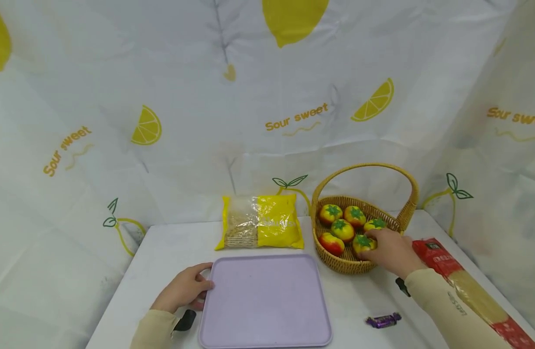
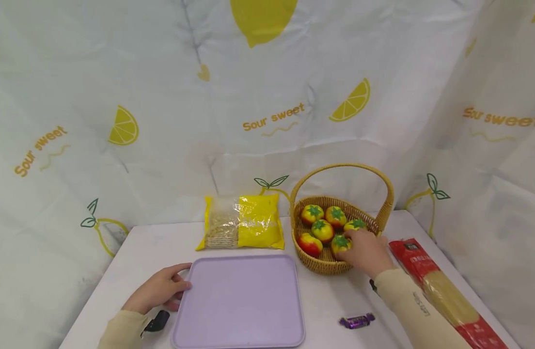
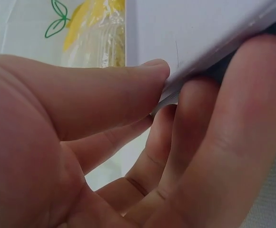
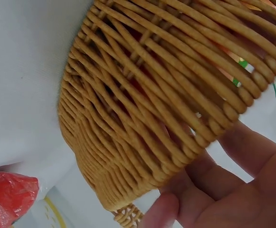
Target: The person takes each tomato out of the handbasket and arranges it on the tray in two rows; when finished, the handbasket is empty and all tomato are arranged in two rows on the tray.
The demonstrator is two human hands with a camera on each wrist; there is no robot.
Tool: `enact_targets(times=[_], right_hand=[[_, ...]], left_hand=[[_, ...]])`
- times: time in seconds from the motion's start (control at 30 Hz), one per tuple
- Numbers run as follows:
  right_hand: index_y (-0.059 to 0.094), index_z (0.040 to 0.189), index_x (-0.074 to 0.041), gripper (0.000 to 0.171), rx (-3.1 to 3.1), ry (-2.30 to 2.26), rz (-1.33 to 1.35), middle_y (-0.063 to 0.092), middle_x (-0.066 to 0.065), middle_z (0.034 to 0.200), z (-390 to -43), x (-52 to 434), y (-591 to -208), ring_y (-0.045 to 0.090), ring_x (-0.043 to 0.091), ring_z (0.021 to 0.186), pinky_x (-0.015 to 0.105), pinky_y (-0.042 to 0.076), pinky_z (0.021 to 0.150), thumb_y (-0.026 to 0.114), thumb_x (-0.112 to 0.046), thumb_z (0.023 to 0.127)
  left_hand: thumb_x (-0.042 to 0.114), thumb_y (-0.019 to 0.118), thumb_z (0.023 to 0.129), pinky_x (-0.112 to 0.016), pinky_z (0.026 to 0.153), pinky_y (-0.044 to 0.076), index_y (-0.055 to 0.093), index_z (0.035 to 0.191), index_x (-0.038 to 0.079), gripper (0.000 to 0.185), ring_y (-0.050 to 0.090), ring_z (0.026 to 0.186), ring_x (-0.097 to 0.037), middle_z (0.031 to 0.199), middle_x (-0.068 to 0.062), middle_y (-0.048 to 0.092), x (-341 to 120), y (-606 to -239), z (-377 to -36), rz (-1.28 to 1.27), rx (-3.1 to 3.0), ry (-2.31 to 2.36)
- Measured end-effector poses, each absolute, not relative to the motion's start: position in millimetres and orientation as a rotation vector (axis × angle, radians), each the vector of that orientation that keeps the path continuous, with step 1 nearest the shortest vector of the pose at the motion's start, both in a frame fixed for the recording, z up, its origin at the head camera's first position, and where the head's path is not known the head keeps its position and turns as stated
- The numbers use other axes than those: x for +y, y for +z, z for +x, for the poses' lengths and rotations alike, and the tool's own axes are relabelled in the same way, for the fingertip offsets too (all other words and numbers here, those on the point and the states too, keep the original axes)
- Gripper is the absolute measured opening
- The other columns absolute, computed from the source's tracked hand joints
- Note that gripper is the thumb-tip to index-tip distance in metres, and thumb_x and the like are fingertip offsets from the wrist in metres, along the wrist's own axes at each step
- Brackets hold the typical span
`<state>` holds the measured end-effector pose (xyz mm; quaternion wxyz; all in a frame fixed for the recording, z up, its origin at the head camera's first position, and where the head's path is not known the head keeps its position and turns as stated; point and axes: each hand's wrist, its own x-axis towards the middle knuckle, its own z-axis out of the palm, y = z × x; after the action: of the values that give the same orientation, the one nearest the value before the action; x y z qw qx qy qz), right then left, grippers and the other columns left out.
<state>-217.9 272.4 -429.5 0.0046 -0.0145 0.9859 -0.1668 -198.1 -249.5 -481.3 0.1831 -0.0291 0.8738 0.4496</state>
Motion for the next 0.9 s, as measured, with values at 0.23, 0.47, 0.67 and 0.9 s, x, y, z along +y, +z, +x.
enact_targets(times=[0.23, 0.47, 0.67, 0.9], right_hand=[[0.064, 0.129, 0.002, 0.071, 3.096, -0.527, -0.030, 0.065, 0.028, 0.124, -214, 268, -415, 0.057, 0.047, 0.110, 0.068, 0.037, 0.084, 0.082, -0.045, 0.079], [0.062, 0.131, 0.001, 0.069, 3.170, -0.621, -0.155, 0.062, 0.028, 0.129, -209, 251, -393, 0.058, 0.046, 0.114, 0.066, 0.048, 0.093, 0.081, -0.044, 0.082], [0.063, 0.132, -0.003, 0.069, 3.177, -0.691, -0.235, 0.062, 0.024, 0.131, -205, 223, -382, 0.059, 0.042, 0.114, 0.062, 0.052, 0.093, 0.082, -0.046, 0.081], [0.064, 0.131, -0.006, 0.065, 3.166, -0.793, -0.357, 0.065, 0.020, 0.130, -207, 187, -381, 0.060, 0.042, 0.117, 0.062, 0.051, 0.097, 0.083, -0.042, 0.081]], left_hand=[[0.011, 0.072, 0.092, -0.038, 0.057, 0.062, 0.043, 0.152, 0.010, 0.067, 0.069, 0.071, -0.018, 0.096, -0.012, 0.064, -252, -480, -199, -0.047, 2.438, 1.286], [0.012, 0.073, 0.092, -0.038, 0.058, 0.062, 0.044, 0.152, 0.011, 0.067, 0.069, 0.071, -0.018, 0.095, -0.011, 0.064, -255, -483, -200, -0.049, 2.434, 1.299], [0.015, 0.073, 0.092, -0.037, 0.057, 0.062, 0.044, 0.152, 0.013, 0.067, 0.068, 0.069, -0.018, 0.094, -0.010, 0.064, -255, -485, -201, -0.050, 2.431, 1.294], [0.013, 0.069, 0.095, -0.037, 0.058, 0.062, 0.041, 0.154, 0.013, 0.065, 0.069, 0.072, -0.018, 0.098, -0.011, 0.063, -255, -487, -203, 0.002, 2.416, 1.294]])
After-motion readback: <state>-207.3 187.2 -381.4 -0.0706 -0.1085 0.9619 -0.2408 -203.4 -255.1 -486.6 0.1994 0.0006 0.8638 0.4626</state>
